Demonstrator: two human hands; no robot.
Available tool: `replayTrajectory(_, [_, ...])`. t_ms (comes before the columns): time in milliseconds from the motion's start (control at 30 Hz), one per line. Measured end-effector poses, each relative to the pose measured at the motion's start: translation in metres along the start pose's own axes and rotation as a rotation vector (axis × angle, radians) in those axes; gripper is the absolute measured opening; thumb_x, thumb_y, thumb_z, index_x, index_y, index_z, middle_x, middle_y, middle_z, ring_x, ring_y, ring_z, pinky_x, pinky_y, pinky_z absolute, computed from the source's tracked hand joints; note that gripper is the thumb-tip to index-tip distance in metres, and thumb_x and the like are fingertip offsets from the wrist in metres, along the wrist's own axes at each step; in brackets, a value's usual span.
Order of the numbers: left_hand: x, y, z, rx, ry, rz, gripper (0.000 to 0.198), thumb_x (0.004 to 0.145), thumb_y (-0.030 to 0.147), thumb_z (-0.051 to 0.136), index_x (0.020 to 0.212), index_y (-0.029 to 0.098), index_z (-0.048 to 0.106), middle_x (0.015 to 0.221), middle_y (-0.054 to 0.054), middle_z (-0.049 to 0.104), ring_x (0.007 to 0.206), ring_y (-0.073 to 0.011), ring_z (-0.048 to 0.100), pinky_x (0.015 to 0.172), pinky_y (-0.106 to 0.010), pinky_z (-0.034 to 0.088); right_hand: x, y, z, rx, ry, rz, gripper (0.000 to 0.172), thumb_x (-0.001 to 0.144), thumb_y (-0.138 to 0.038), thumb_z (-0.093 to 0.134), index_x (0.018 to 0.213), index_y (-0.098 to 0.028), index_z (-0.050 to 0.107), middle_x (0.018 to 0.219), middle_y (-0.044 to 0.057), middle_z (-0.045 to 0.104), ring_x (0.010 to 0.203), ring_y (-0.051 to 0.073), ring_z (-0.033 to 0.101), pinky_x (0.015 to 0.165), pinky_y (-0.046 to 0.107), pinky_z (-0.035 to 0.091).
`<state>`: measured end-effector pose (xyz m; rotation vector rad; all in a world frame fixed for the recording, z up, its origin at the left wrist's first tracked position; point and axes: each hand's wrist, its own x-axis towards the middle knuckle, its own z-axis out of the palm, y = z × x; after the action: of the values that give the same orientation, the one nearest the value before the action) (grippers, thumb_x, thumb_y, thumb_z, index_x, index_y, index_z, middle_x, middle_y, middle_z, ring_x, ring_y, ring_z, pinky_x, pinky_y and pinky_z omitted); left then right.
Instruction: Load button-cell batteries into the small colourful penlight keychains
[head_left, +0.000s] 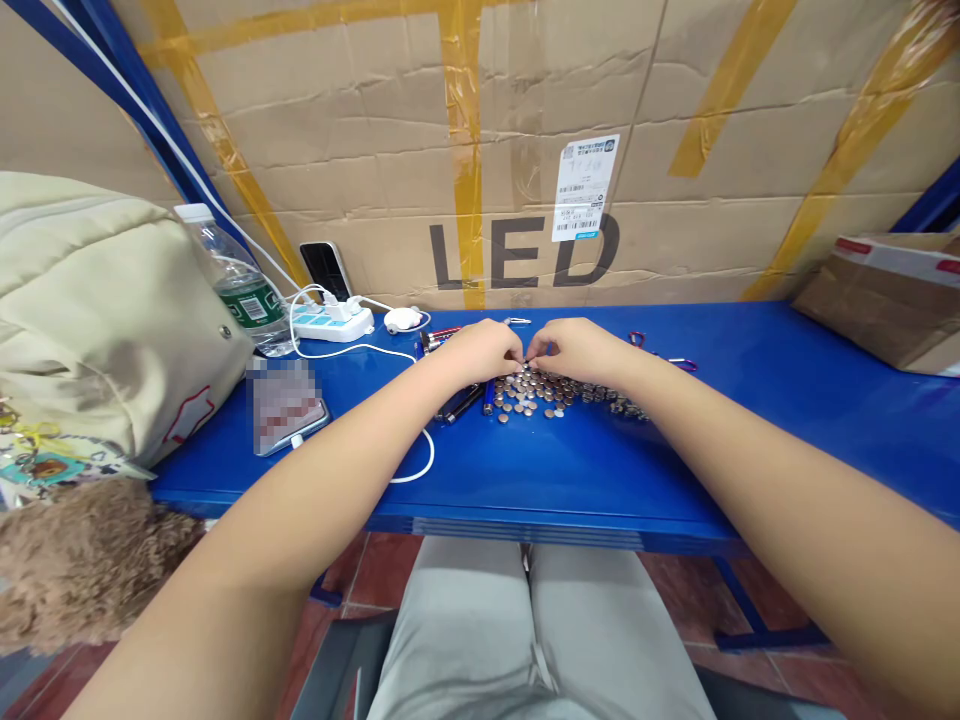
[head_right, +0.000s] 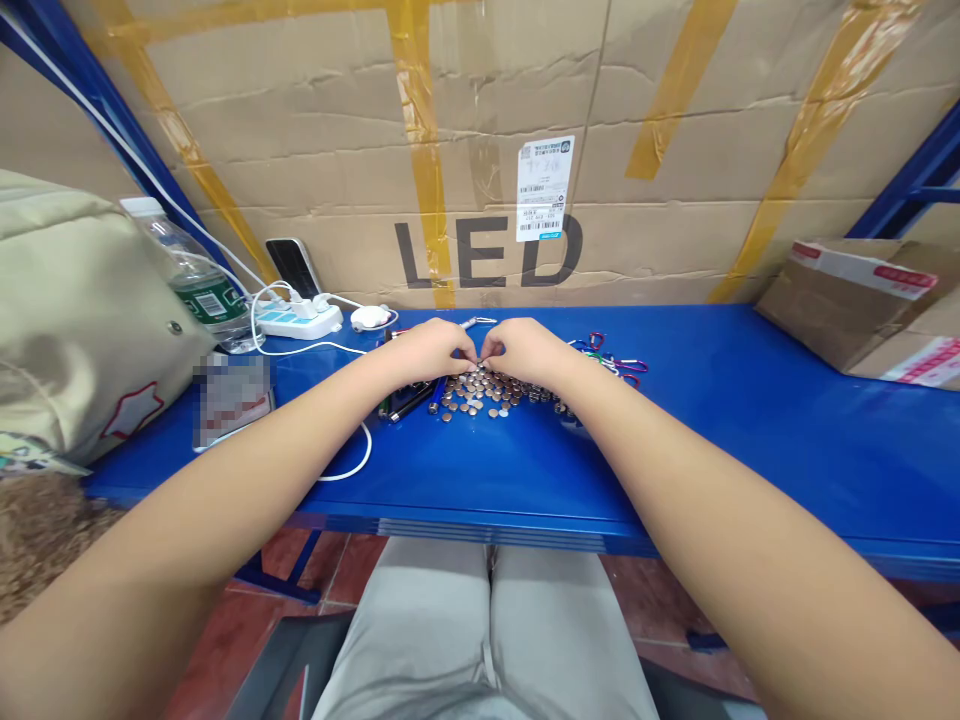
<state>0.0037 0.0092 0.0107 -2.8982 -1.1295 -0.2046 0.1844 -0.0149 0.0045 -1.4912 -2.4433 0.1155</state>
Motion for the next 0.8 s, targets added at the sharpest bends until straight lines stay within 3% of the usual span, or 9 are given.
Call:
replayTrajectory(533, [0.004,0.014,-0.001,-0.081,-0.04,-0.231,0.02,0.079,0.028,0.063,0.091,0.021,0.077,0.087,-0.005,0.074,0.079,-0.0195,0.064,0.066,-0.027,0.043,0.003,-0.001,0.005,-0.05,-0.031,-0.004,0.023,0.08,-0.018,0.057,0.095,-0.022,0.074,0.093,0.002,0.074,0.086,0.017,0.065,0.071,0.025,0.045])
replayTrajectory(800, [0.005,0.012,-0.003,-0.131,-0.063,-0.228,0.019,0.079,0.032,0.066,0.089,0.021,0.077,0.09,-0.004,0.074,0.081,-0.0197,0.065,0.07,-0.028,0.045,0.005,-0.001,0.007,-0.057,-0.054,0.03,0.023,0.081,-0.021,0.056,0.095,-0.023,0.074,0.095,0.002,0.074,0.088,0.019,0.065,0.071,0.026,0.045])
